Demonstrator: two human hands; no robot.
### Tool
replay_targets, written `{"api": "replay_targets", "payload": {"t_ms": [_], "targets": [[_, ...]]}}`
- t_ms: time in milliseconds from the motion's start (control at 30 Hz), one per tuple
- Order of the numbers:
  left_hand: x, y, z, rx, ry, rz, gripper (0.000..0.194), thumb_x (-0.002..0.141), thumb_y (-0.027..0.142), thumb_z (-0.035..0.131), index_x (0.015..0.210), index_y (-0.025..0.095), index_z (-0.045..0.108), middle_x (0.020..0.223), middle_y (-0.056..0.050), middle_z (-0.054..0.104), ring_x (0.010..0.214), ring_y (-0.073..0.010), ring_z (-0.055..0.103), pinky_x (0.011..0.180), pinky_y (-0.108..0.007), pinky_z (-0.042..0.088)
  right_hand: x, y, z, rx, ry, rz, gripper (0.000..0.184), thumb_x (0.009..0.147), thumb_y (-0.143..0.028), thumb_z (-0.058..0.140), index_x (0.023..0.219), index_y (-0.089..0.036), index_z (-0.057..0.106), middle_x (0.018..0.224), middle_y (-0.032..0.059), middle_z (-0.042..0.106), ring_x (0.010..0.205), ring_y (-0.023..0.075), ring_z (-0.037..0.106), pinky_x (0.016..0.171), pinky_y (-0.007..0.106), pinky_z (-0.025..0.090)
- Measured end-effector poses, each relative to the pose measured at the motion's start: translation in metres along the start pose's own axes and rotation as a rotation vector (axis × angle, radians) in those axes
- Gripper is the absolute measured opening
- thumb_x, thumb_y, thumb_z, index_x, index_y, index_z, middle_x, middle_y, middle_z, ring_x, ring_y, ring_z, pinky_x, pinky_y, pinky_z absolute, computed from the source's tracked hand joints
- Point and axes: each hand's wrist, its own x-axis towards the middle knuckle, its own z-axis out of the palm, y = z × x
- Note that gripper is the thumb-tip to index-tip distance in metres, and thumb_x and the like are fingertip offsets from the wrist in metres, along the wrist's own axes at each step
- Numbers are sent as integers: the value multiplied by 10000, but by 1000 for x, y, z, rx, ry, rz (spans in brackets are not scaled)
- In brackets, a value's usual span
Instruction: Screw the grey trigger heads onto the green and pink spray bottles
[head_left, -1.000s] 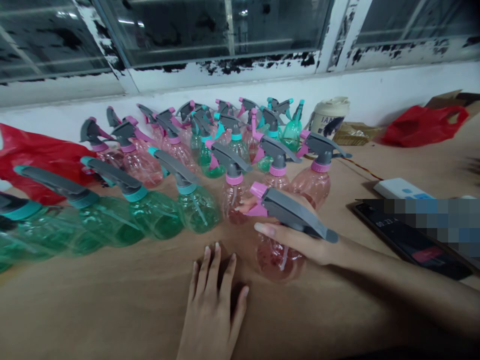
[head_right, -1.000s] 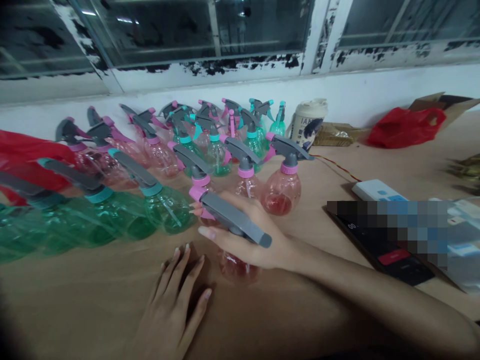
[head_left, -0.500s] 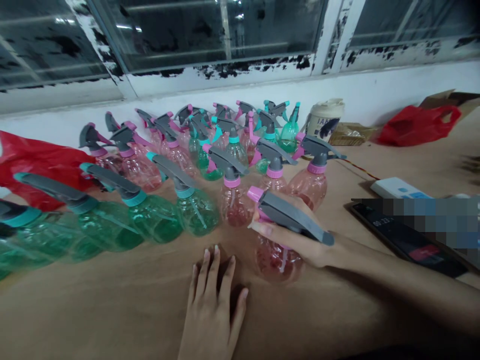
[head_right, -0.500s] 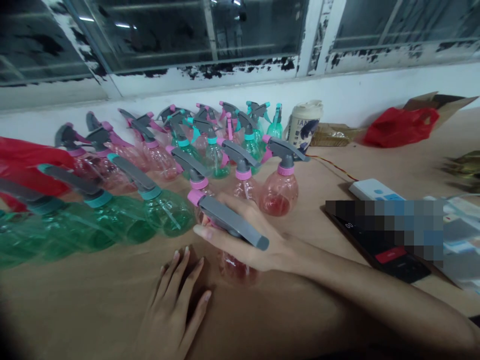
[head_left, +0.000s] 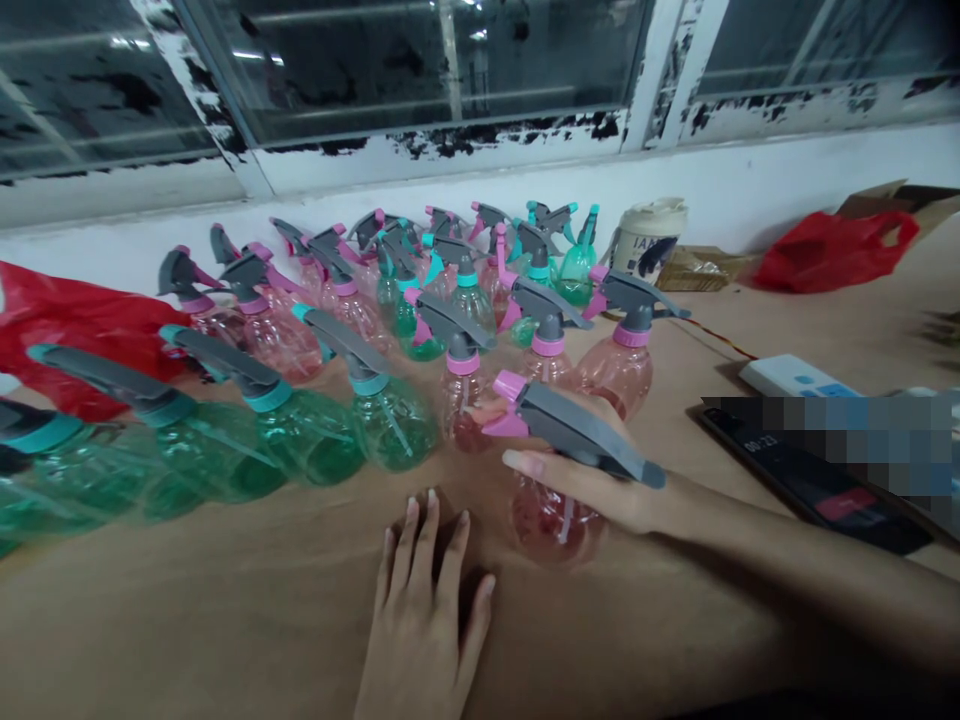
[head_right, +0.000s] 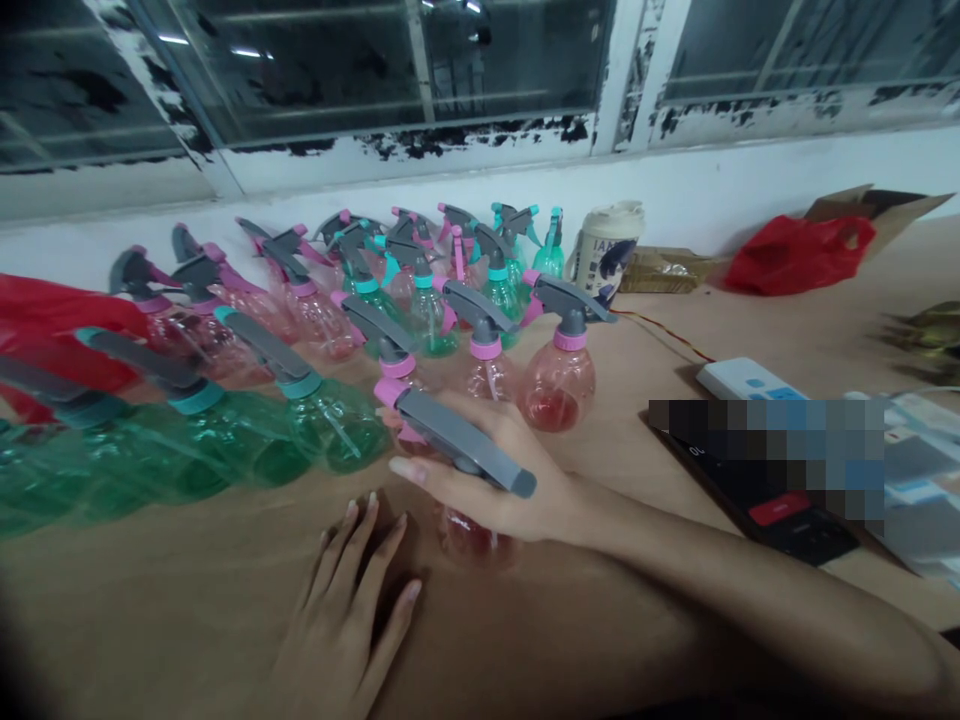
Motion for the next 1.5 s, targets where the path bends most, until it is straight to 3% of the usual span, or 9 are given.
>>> {"api": "replay_targets", "payload": {"t_ms": [467, 733, 933, 1100, 1367, 1500], "targets": [[2, 0, -3, 13, -8, 12, 414, 952, 256, 402, 1314, 72, 482, 1441, -230, 414, 1342, -371, 360, 966, -575, 445, 0, 0, 0, 59, -28, 24, 186, 814, -253, 665, 997, -228, 650, 963, 9, 686, 864, 152, 651, 779, 291, 515], [0, 0, -4, -8, -16, -7, 431, 951, 269, 412, 1343, 97, 464, 1464, -195, 398, 1362, -352, 331, 986, -561, 434, 0, 2, -1, 38, -60, 52, 241, 821, -270, 660, 1059, -236, 646, 1020, 21, 678, 925, 171, 640, 845, 308, 502], [1, 1, -4, -34, -32, -16, 427, 940, 259, 430, 1336, 107, 476, 1470, -180, 396, 1363, -345, 331, 1006, -551, 418, -1, 6, -1, -8, -34, -9, 271, 827, -249, 659, 1095, -256, 623, 953, -14, 668, 846, 145, 630, 769, 275, 514], [1, 1, -4, -34, -30, -30, 436, 940, 276, 433, 1345, 119, 470, 1471, -165, 401, 1368, -335, 324, 1018, -542, 410, 0, 7, -1, -23, -49, 22, 128, 827, -253, 651, 951, -242, 617, 877, -13, 652, 795, 152, 628, 741, 297, 522], [1, 1, -4, -32, -33, -12, 433, 947, 258, 422, 1350, 102, 465, 1475, -183, 387, 1364, -354, 325, 998, -558, 423, 1, 0, 0, 101, -58, 65, 102, 842, -242, 629, 942, -231, 614, 961, 7, 661, 891, 154, 645, 809, 311, 528], [0, 1, -3, -64, -19, -30, 432, 955, 282, 419, 1353, 118, 461, 1476, -175, 388, 1373, -343, 311, 1026, -562, 389, -1, 1, 0, 69, -57, 96, 98, 846, -303, 633, 883, -215, 613, 809, -12, 633, 735, 134, 642, 679, 277, 529]]}}
